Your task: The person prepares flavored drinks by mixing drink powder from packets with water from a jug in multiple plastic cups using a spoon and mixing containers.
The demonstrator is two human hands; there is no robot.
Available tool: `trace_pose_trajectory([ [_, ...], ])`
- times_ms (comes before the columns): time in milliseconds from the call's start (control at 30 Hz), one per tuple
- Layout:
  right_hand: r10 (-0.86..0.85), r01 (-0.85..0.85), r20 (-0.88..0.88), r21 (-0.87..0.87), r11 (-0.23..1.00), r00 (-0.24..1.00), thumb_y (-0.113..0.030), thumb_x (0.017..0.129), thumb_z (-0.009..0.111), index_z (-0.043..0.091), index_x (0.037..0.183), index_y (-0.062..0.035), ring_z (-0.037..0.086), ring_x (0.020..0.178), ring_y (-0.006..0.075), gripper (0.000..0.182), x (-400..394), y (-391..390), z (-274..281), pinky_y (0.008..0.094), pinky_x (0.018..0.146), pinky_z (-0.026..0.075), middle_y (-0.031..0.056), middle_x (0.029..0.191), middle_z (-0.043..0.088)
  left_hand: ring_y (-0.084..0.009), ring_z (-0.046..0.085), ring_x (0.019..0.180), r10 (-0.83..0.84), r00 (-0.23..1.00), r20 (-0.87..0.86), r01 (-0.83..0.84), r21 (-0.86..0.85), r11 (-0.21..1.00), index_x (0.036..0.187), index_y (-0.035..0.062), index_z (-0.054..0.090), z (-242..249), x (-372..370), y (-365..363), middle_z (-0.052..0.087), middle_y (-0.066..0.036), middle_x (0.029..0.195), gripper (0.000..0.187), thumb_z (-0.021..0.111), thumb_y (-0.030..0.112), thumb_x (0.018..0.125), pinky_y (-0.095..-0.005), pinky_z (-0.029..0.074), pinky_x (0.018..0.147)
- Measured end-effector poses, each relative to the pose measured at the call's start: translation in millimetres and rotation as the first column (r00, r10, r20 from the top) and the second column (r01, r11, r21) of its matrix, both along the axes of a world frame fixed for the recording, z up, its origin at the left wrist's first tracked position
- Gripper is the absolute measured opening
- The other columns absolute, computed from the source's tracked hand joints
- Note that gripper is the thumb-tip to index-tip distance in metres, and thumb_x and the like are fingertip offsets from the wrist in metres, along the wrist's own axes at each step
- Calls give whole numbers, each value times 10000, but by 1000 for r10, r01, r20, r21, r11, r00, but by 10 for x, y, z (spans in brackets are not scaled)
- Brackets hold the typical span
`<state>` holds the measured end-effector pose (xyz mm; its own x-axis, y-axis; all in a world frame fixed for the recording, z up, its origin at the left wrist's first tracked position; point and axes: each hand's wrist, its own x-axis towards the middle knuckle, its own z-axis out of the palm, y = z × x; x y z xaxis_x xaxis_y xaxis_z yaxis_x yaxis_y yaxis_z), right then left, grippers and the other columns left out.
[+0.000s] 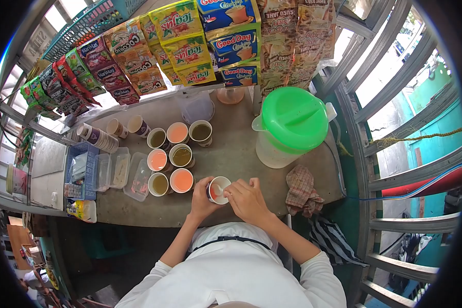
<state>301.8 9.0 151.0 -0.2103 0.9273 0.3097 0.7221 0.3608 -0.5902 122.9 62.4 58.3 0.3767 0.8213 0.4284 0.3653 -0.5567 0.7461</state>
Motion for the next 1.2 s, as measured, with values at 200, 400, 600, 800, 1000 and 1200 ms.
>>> trace_pose_trajectory([
  [200, -9, 9, 30, 15, 1000, 1000, -171, 919, 561, 615, 882, -88, 546, 817, 179, 106, -1, -5, -5, 399, 783, 311, 12, 840, 606, -344, 598, 931, -11, 1000, -8, 12, 14, 1000, 1162, 62, 495, 52, 10, 11, 615, -128, 1047, 777, 900, 189, 511, -425, 464, 819],
  [400, -10, 6, 55, 88, 996, 998, -178, 904, 581, 615, 888, -96, 550, 821, 172, 90, 37, -20, 105, 402, 799, 317, 5, 852, 597, -340, 588, 945, -1, 1000, -15, 1, -6, 1000, 1190, 66, 479, 35, -8, 13, 605, -130, 1068, 815, 897, 158, 496, -421, 465, 824],
  [600, 54, -71, 145, 112, 991, 988, -179, 873, 613, 617, 888, -115, 550, 818, 163, 66, 142, -41, 173, 403, 795, 325, -8, 830, 582, -340, 579, 967, 31, 1000, -2, -32, -20, 999, 1226, 69, 454, 8, -15, 26, 588, -139, 1096, 862, 891, 132, 486, -425, 469, 824],
  [800, 50, -62, 117, 99, 993, 992, -177, 866, 632, 620, 877, -112, 555, 820, 158, 66, 133, -73, 144, 397, 791, 329, -14, 846, 599, -348, 585, 949, 32, 999, -1, -32, 16, 999, 1218, 70, 455, 34, 4, 29, 597, -141, 1079, 857, 892, 137, 484, -428, 470, 821],
  [1000, 65, -78, 137, 90, 993, 988, -180, 861, 640, 622, 877, -118, 553, 820, 153, 66, 122, -94, 126, 385, 782, 333, -18, 863, 611, -317, 588, 985, 19, 999, -39, -17, 59, 998, 1236, 70, 427, -2, -25, 37, 573, -135, 1135, 894, 927, 188, 504, -398, 491, 814],
  [1200, 63, -74, 144, 72, 995, 988, -172, 850, 651, 626, 878, -134, 555, 839, 148, 53, 123, -119, 168, 382, 777, 335, -24, 863, 614, -335, 588, 970, 26, 1000, 4, -26, 37, 999, 1222, 77, 448, 11, -18, 19, 592, -130, 1110, 849, 894, 141, 502, -421, 473, 826],
])
